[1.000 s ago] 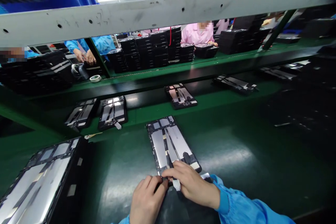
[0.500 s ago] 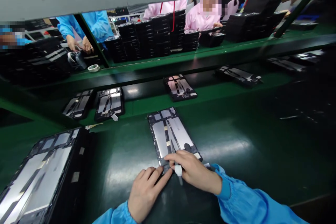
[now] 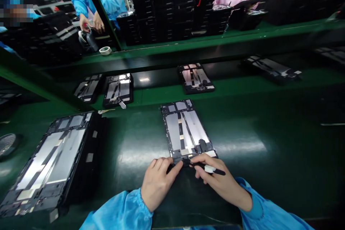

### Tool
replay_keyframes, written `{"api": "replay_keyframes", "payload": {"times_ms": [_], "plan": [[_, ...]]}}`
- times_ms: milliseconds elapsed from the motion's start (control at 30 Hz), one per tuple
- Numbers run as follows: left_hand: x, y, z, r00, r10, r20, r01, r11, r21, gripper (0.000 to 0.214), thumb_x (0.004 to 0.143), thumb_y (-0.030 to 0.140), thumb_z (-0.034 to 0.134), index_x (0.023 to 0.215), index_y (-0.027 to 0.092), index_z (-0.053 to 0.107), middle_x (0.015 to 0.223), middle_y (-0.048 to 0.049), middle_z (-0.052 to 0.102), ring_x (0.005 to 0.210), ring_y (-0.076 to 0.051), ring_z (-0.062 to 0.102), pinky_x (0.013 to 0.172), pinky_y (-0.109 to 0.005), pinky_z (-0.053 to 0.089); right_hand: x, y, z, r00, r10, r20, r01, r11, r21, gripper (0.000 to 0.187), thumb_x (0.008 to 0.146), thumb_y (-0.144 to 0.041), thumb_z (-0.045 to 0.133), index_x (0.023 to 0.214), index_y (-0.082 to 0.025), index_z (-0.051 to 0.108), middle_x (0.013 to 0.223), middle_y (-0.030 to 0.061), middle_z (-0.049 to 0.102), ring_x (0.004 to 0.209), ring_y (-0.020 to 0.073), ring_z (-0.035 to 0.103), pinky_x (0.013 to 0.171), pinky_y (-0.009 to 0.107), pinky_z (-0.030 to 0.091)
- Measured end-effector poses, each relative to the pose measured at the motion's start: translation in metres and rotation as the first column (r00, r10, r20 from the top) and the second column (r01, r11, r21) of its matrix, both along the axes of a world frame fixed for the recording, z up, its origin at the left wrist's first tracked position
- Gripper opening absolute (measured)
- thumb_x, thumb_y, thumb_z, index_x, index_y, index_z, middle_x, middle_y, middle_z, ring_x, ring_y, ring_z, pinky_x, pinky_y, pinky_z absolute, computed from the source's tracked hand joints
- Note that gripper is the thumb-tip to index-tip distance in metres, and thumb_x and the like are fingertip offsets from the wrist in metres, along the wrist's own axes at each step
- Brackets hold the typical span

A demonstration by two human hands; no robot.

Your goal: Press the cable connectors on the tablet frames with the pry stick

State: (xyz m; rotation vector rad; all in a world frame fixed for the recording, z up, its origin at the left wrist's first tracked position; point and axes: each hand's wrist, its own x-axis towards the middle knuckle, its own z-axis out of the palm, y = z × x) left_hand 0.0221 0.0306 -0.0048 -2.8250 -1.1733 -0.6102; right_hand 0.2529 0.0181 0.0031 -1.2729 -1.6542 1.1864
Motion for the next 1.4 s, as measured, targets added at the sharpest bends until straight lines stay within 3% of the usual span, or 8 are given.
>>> {"api": "replay_keyframes", "payload": {"times_ms": [167,467,633,833,933,1067,1200,1400], "plan": [[-0.001,0.001,0.000,1.000,-0.006,0.016,0.006,1.000,-0.004,0.029,0.100,0.017,0.045,0.124,0.022,0.060,0.100,-0.0070,0.060,0.086,-0.019,0.055,0.071,-0.031,0.044,-0.002,0.003,0.000,1.000,-0.006,0.028,0.006,1.000,0.003,0.019,0.096,-0.035,0.054,0.096,-0.021,0.066,0.064,-0.0009,0.065,0.051,0.0142,0.062,0.049,0.024,0.051],[-0.005,0.003,0.000,0.999,-0.043,0.020,0.043,0.999,-0.023,0.033,0.099,0.013,0.045,0.127,0.022,0.058,0.107,-0.0083,0.061,0.092,-0.020,0.057,0.075,-0.033,0.046,0.016,0.004,-0.011,0.988,-0.155,0.027,0.155,0.988,-0.020,0.023,0.096,-0.038,0.053,0.094,-0.019,0.066,0.058,-0.0015,0.065,0.042,0.0120,0.057,0.043,0.022,0.048],[-0.015,0.006,-0.001,0.991,-0.123,0.057,0.123,0.992,-0.002,0.031,0.099,0.012,0.046,0.125,0.021,0.060,0.115,-0.0084,0.064,0.101,-0.019,0.058,0.081,-0.032,0.046,0.008,0.003,-0.004,1.000,-0.005,-0.013,0.005,1.000,-0.028,0.022,0.096,-0.035,0.056,0.105,-0.021,0.070,0.072,0.0017,0.071,0.052,0.0127,0.063,0.050,0.023,0.054],[-0.014,0.010,-0.002,0.987,-0.113,0.113,0.112,0.994,0.020,0.026,0.100,0.017,0.048,0.121,0.022,0.063,0.112,-0.0070,0.066,0.097,-0.018,0.059,0.078,-0.031,0.047,0.000,0.007,0.002,0.991,0.131,0.011,-0.132,0.988,0.084,0.018,0.098,-0.030,0.054,0.105,-0.022,0.069,0.102,0.0062,0.074,0.077,0.0167,0.071,0.070,0.027,0.059],[-0.013,0.011,-0.001,0.988,-0.106,0.109,0.105,0.994,0.015,0.025,0.100,0.017,0.048,0.120,0.022,0.063,0.112,-0.0066,0.066,0.097,-0.019,0.060,0.078,-0.032,0.047,0.000,0.008,0.003,0.988,0.155,-0.003,-0.155,0.986,0.057,0.018,0.098,-0.031,0.053,0.104,-0.021,0.068,0.100,0.0065,0.073,0.079,0.0171,0.071,0.067,0.026,0.059],[-0.015,-0.004,0.003,0.988,-0.122,0.100,0.123,0.992,-0.010,0.027,0.100,0.017,0.049,0.124,0.019,0.061,0.118,-0.0082,0.065,0.105,-0.020,0.058,0.082,-0.033,0.047,0.003,0.000,0.002,0.994,0.078,-0.073,-0.087,0.987,-0.133,0.019,0.094,-0.037,0.059,0.100,-0.021,0.066,0.085,0.0038,0.070,0.068,0.0154,0.068,0.052,0.023,0.055],[-0.014,-0.029,0.004,0.950,-0.303,0.069,0.307,0.951,-0.045,0.028,0.101,0.016,0.044,0.122,0.020,0.063,0.120,-0.0044,0.066,0.105,-0.018,0.058,0.081,-0.031,0.047,0.009,-0.014,0.000,0.996,0.085,-0.035,-0.091,0.956,-0.278,0.019,0.093,-0.039,0.059,0.091,-0.020,0.064,0.073,0.0012,0.066,0.062,0.0153,0.065,0.053,0.024,0.053],[-0.008,-0.040,0.001,0.919,-0.393,-0.033,0.390,0.917,-0.078,0.028,0.102,0.020,0.044,0.121,0.023,0.064,0.123,-0.0028,0.065,0.103,-0.020,0.057,0.078,-0.031,0.047,0.008,-0.024,0.002,0.968,0.132,0.215,-0.099,0.983,-0.156,0.013,0.089,-0.031,0.063,0.082,-0.020,0.059,0.074,0.0005,0.063,0.063,0.0172,0.061,0.056,0.028,0.045]]}}
